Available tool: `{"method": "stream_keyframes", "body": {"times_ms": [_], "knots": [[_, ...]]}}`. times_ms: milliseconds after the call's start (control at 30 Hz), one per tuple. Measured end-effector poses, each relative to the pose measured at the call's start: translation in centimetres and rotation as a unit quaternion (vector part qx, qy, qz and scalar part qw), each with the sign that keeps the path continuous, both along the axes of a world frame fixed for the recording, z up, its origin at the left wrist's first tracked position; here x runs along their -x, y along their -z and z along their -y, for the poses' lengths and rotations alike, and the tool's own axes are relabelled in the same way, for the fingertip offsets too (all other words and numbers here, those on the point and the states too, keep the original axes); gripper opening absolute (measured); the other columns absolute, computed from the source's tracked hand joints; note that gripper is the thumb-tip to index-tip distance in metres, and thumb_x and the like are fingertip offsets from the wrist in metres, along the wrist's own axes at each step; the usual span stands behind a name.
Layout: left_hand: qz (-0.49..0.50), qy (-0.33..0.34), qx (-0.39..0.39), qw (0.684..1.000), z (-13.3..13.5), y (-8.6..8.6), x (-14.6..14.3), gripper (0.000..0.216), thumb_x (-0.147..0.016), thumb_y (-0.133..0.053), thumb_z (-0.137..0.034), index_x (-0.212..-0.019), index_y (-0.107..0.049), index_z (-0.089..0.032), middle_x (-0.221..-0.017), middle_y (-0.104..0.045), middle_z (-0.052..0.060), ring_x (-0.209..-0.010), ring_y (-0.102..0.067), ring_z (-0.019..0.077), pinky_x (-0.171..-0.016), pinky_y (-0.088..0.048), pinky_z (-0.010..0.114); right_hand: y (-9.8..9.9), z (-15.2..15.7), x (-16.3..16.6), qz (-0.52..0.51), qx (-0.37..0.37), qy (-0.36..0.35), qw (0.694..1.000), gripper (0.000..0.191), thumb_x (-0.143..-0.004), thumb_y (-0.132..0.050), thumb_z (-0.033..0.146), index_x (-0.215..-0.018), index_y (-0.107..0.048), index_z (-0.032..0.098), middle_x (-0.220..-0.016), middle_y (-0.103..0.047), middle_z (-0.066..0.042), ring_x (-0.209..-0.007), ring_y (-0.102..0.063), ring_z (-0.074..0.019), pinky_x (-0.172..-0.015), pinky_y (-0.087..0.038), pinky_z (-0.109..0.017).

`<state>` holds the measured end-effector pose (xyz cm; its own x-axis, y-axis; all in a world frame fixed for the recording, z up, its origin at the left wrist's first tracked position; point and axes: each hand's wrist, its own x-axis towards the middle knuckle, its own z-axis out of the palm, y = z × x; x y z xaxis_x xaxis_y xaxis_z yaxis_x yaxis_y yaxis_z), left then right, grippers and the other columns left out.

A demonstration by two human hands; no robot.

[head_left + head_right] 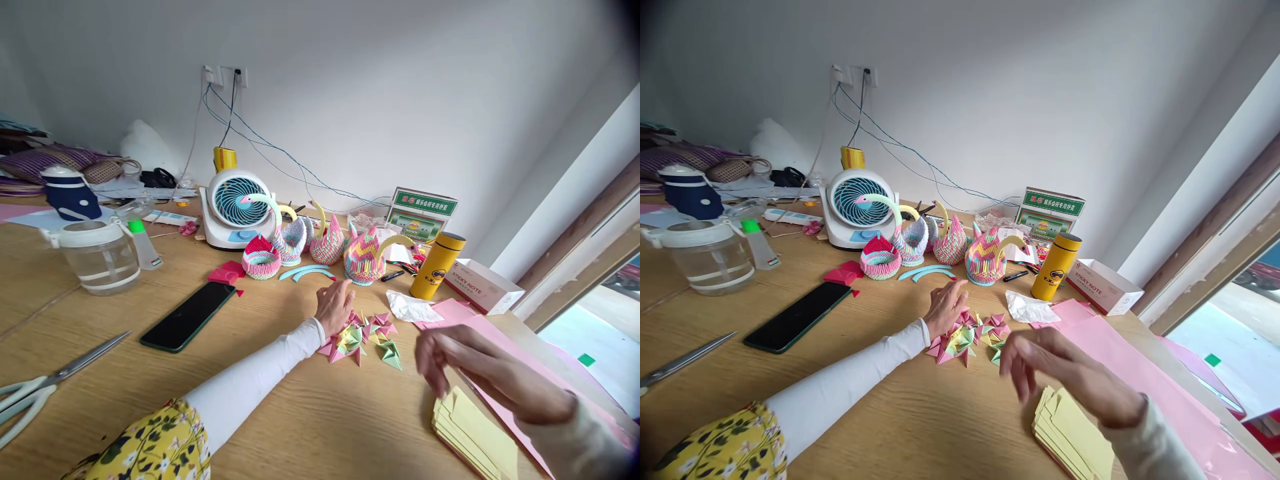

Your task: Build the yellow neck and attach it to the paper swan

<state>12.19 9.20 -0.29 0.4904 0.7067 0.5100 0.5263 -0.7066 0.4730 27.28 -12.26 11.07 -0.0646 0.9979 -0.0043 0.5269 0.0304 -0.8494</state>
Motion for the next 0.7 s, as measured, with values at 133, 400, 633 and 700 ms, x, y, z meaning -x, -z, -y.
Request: {"method": "stream_keyframes", "body": {"times_ms": [133,400,633,700], "knots": [[0.014,0.02,-0.011,1.0,-2.2,-1.2,-2.0,0.04,-0.093,-0.047,-0.021,-0.132,-0.045,-0.02,-0.134,-0.057,0.01,-0.124,-0.052,0.0217,-0.103,-0.039,0.043,2.1,-6.1,-3.2,-0.06,0.045,0.089,0.993,0.039,-0.085,-0.06,0.059,-0.077,-0.064,0.021,-0.067,-0.058,-0.002,-0.057,-0.057,-0.0153,-0.049,-0.045,-0.027],[-0.008,0.059,-0.07,0.996,-6.9,-2.4,-5.8,0.057,-0.079,-0.07,-0.028,-0.13,-0.047,-0.016,-0.131,-0.056,0.011,-0.121,-0.049,0.026,-0.106,-0.038,0.04,4.5,-15.6,-8.6,0.009,-0.106,0.164,0.981,0.053,-0.079,-0.065,0.055,-0.118,-0.055,0.02,-0.116,-0.061,-0.013,-0.071,-0.065,-0.0201,-0.045,-0.048,-0.028],[-0.047,0.056,-0.088,0.993,-7.9,-2.6,-7.5,0.074,-0.076,-0.073,-0.037,-0.137,-0.038,-0.016,-0.124,-0.06,0.014,-0.12,-0.048,0.0323,-0.094,-0.04,0.044,4.0,-22.1,-9.9,0.063,-0.159,0.112,0.979,0.051,-0.065,-0.08,0.046,-0.104,-0.061,0.021,-0.114,-0.064,-0.01,-0.109,-0.059,-0.031,-0.093,-0.047,-0.047],[-0.061,0.065,-0.089,0.992,-8.1,-2.6,-7.7,0.073,-0.078,-0.072,-0.036,-0.139,-0.036,-0.018,-0.123,-0.061,0.013,-0.118,-0.051,0.0312,-0.093,-0.038,0.043,4.0,-23.1,-10.1,0.068,-0.156,0.085,0.982,0.048,-0.063,-0.082,0.046,-0.098,-0.063,0.021,-0.106,-0.067,-0.009,-0.11,-0.058,-0.0325,-0.097,-0.044,-0.05]]}}
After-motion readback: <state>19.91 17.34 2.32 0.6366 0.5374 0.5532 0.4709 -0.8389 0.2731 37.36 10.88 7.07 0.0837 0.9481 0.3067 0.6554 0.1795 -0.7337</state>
